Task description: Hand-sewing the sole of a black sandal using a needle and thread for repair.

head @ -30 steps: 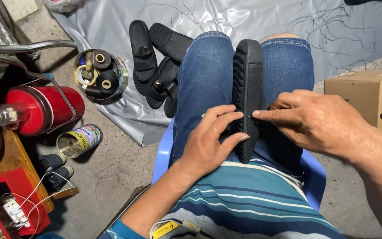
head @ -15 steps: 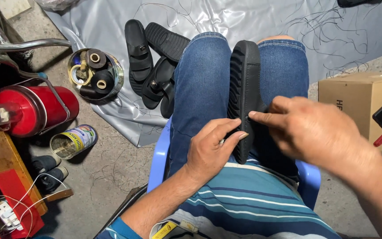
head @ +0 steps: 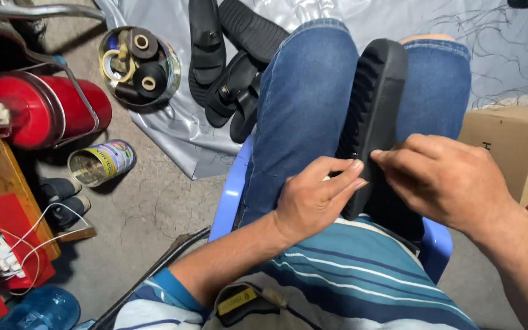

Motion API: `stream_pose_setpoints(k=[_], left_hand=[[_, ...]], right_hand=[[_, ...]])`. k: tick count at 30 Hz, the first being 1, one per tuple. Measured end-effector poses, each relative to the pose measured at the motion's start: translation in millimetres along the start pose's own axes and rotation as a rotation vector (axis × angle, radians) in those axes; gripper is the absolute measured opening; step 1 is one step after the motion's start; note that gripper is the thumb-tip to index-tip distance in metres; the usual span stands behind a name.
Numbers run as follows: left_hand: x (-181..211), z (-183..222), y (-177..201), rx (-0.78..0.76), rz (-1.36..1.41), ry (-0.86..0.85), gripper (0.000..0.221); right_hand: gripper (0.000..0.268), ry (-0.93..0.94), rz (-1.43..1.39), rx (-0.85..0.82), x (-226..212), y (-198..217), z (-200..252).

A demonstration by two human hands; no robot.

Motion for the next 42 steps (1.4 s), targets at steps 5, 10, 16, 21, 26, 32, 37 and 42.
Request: stream_pose_setpoints(k=[5, 10, 16, 21, 26, 32, 37, 42], left_hand=[[-9, -5, 2, -0.058, -0.049, -0.015, 0.039], [-47, -17, 21, -0.600, -0.273, 0.260, 0.013], [-6, -25, -8, -0.760, 0.872, 0.581, 0.012], [-20, -47, -6, -0.603, 0.055, 0.294, 0.015], [1, -56, -5, -0.790, -0.039, 0.259, 0.025], [-9, -43, -7, -0.929, -0.268, 0.101, 0.062], [-7, -48, -5, -0.823, -0.183, 0.131, 0.043], [10, -54, -12, -0.634, -0.143, 0.099, 0.049]], right_hand=[[0.012, -0.050, -0.085, 0.080, -2, 7, 0], [0.024, -0.082, -0.181, 0.021, 2, 11, 2], [0.028, -0.096, -0.142, -0.057, 9, 4, 2], [0.025, -0.107, -0.146, -0.027, 5, 7, 2], [0.028, -0.100, -0.089, -0.036, 8, 2, 5], [0.052, -0.359, 0.057, -0.458, 45, -12, 31], [0.059, -0.431, 0.061, -0.243, 73, 19, 55], [0.064, -0.454, 0.074, -0.358, 58, 19, 45]])
Point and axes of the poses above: each hand's wrist, its own z-axis away from the middle knuckle, its own y-axis out of the back of the hand, x = y × z, the point moved 7 cm from there along -z, towards the middle knuckle, and after that the axes turned 11 degrees about -z, right-handed, at the moved point
